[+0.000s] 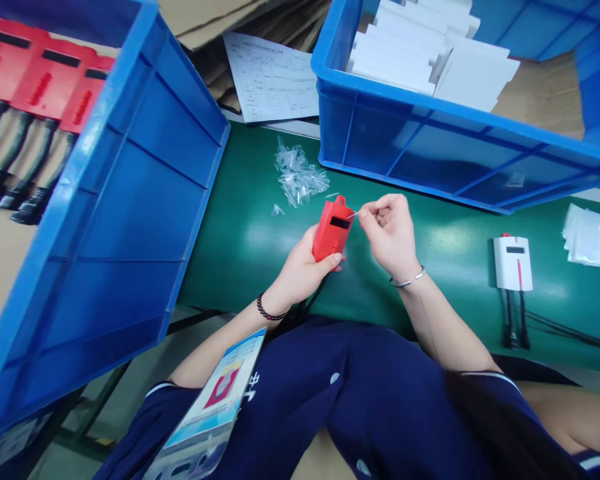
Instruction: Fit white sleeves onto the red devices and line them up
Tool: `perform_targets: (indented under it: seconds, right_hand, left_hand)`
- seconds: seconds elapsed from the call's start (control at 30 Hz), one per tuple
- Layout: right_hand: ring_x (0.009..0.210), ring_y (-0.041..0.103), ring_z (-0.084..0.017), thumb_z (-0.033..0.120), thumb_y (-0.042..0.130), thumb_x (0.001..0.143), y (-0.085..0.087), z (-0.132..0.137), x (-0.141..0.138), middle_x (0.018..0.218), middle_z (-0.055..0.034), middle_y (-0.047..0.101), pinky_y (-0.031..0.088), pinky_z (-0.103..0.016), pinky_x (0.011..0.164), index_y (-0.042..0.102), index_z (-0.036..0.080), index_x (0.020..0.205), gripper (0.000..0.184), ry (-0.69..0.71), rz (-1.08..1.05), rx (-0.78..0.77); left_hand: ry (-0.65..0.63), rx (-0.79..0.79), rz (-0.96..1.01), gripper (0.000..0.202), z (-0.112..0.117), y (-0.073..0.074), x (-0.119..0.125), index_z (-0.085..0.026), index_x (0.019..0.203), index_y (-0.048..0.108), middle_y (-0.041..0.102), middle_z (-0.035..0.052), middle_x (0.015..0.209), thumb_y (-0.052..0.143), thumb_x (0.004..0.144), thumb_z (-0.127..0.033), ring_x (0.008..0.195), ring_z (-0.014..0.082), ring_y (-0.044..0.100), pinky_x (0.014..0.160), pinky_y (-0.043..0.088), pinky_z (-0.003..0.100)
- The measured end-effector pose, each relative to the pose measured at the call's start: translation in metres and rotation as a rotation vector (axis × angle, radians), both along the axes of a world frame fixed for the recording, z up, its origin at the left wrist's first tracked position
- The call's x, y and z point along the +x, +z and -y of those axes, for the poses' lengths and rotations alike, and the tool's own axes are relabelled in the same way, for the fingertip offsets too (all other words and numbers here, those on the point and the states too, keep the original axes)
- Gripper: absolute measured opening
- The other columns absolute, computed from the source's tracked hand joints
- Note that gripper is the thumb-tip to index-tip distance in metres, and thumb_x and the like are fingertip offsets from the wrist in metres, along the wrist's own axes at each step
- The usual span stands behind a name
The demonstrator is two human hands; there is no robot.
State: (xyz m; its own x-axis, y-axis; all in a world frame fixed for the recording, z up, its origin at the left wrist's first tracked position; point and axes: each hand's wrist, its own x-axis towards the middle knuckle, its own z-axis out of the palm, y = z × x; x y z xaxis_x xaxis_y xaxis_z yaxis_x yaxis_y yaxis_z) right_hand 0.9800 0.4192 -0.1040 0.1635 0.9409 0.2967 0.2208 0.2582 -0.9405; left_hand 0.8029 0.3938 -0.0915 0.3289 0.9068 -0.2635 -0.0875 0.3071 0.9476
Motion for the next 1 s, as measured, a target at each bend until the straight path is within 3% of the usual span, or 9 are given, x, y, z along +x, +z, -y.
perform_targets:
  seconds: [0.07, 0.17, 0.33, 0.43, 0.57, 0.67, 0.73, 0.87, 1.0]
  right_hand:
    - [0.071, 0.059, -0.012, 0.032, 0.059, 0.093, -0.007, -0.012, 0.008, 0.083, 0.003, 0.059, 0.048, -0.027, 0.064, 0.034, 0.027, 0.098, 0.026, -0.062, -0.045, 0.04]
    - [0.08, 0.059, -0.016, 0.03, 0.054, 0.098, -0.02, -0.026, 0.017, 0.091, -0.0039, 0.063, 0.048, -0.032, 0.075, 0.039, 0.025, 0.1, 0.016, -0.157, 0.326, 0.099]
    - [0.071, 0.053, -0.021, 0.015, 0.062, 0.09, -0.025, -0.017, 0.01, 0.068, -0.0035, 0.063, 0.041, -0.035, 0.07, 0.06, 0.022, 0.081, 0.011, 0.007, 0.755, 0.173]
    - [0.08, 0.06, -0.022, 0.02, 0.057, 0.096, 0.004, -0.005, 0.018, 0.086, -0.0067, 0.073, 0.045, -0.035, 0.072, 0.067, 0.019, 0.097, 0.01, 0.026, 0.892, 0.3]
    - [0.096, 0.062, -0.024, 0.027, 0.051, 0.1, 0.077, -0.026, 0.078, 0.1, -0.0107, 0.073, 0.046, -0.039, 0.089, 0.068, 0.017, 0.105, 0.021, -0.172, 0.988, 0.402]
    - [0.099, 0.06, -0.028, 0.021, 0.051, 0.096, 0.126, -0.08, 0.145, 0.102, -0.0148, 0.07, 0.045, -0.044, 0.091, 0.069, 0.013, 0.105, 0.022, -0.399, 1.132, 0.238]
    - [0.111, 0.056, -0.03, 0.021, 0.057, 0.092, 0.14, -0.12, 0.181, 0.117, -0.0152, 0.066, 0.043, -0.044, 0.098, 0.066, 0.014, 0.117, 0.027, -0.351, 1.33, -0.086]
    - [0.111, 0.056, -0.034, 0.035, 0.084, 0.071, 0.134, -0.17, 0.21, 0.124, -0.0199, 0.059, 0.047, -0.045, 0.094, 0.056, 0.01, 0.13, 0.069, -0.283, 1.394, -0.336]
    - [0.108, 0.058, -0.032, 0.034, 0.088, 0.064, 0.119, -0.177, 0.208, 0.117, -0.0192, 0.061, 0.048, -0.041, 0.092, 0.061, 0.01, 0.117, 0.064, -0.243, 1.356, -0.376]
  left_hand:
    - [0.062, -0.025, 0.036, 0.061, -0.003, 0.003, -0.011, -0.017, 0.122, 0.052, 0.066, 0.009, 0.108, 0.082, 0.071, -0.032, 0.084, 0.0219, 0.07, 0.07, 0.063, 0.035]
    - [0.179, -0.024, 0.063, 0.056, -0.007, 0.011, -0.028, -0.017, 0.117, 0.055, 0.068, 0.0088, 0.109, 0.084, 0.071, -0.03, 0.083, 0.0206, 0.071, 0.069, 0.064, 0.034]
    - [0.274, -0.006, 0.093, 0.055, -0.008, 0.029, -0.039, -0.017, 0.116, 0.059, 0.07, 0.009, 0.111, 0.086, 0.07, -0.03, 0.085, 0.0217, 0.073, 0.073, 0.065, 0.036]
    - [0.272, -0.024, 0.089, 0.054, -0.007, 0.037, -0.04, -0.016, 0.117, 0.061, 0.071, 0.01, 0.113, 0.086, 0.072, -0.031, 0.088, 0.0223, 0.073, 0.077, 0.066, 0.037]
    - [0.252, -0.054, 0.081, 0.057, -0.009, 0.044, -0.042, -0.017, 0.121, 0.063, 0.072, 0.0104, 0.115, 0.087, 0.072, -0.033, 0.092, 0.0241, 0.073, 0.08, 0.066, 0.038]
    - [0.249, -0.04, 0.067, 0.058, -0.008, 0.05, -0.038, -0.017, 0.12, 0.064, 0.072, 0.0111, 0.116, 0.087, 0.07, -0.036, 0.093, 0.0257, 0.074, 0.081, 0.065, 0.039]
    - [0.264, -0.031, 0.062, 0.057, -0.005, 0.055, -0.034, -0.018, 0.12, 0.065, 0.073, 0.0105, 0.116, 0.087, 0.071, -0.038, 0.093, 0.0251, 0.074, 0.081, 0.065, 0.037]
    - [0.32, -0.061, 0.047, 0.061, 0.003, 0.062, -0.035, -0.018, 0.122, 0.065, 0.074, 0.01, 0.116, 0.087, 0.07, -0.039, 0.094, 0.0248, 0.074, 0.081, 0.063, 0.031]
    - [0.335, -0.119, 0.103, 0.058, 0.005, 0.061, -0.042, -0.015, 0.118, 0.068, 0.073, 0.0118, 0.118, 0.087, 0.069, -0.038, 0.092, 0.0249, 0.074, 0.078, 0.063, 0.028]
